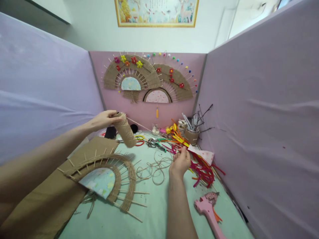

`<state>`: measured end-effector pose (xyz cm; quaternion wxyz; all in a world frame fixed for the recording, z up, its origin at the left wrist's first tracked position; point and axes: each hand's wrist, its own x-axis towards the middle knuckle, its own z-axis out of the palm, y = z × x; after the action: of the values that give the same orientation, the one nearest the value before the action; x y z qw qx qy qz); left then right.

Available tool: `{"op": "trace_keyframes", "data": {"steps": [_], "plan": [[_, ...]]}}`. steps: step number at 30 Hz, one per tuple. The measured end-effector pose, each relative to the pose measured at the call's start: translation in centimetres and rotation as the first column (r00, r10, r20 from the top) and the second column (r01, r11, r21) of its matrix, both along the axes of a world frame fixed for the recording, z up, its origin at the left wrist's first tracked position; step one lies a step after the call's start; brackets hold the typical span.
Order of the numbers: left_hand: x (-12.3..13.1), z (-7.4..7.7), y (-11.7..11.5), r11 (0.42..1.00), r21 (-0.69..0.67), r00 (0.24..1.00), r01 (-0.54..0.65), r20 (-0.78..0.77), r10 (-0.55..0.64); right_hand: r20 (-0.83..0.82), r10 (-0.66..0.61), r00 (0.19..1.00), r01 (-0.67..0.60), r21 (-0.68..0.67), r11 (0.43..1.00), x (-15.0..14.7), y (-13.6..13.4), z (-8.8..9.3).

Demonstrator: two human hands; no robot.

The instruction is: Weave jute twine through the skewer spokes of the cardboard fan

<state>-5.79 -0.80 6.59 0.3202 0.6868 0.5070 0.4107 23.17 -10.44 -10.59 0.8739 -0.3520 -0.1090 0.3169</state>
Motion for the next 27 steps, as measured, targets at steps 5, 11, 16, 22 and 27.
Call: {"op": "trace_keyframes", "data": {"steps": [5,11,16,22,27], "plan": [[-1.9,0.8,0.5,0.887,-0.414,0.932,0.202,0.361,-0.044,-0.060,-0.045,0.997,0.044,-0.015,0.999,1.2,0.1,-0.5],[-0.2,-0.3,1.5,0.957,-0.290,0.839,0.012,0.523,0.148,-0.007,-0.045,0.999,0.045,-0.004,0.999,-0.2,0.4,-0.5],[1.8,-2.1,2.3,0.969,-0.244,0.880,-0.031,0.453,0.143,0.034,-0.041,0.999,0.041,-0.007,0.999,-0.5,0.4,-0.6],[1.7,-1.5,2.8,0.964,-0.232,0.872,-0.127,0.437,0.220,0.039,-0.105,0.994,0.106,-0.037,0.994,1.6,0.1,-1.0],[0.8,0.4,2.3,0.966,-0.158,0.873,-0.204,0.418,0.253,0.073,-0.222,0.972,0.228,-0.094,0.969,3.1,0.5,-1.5]]}}
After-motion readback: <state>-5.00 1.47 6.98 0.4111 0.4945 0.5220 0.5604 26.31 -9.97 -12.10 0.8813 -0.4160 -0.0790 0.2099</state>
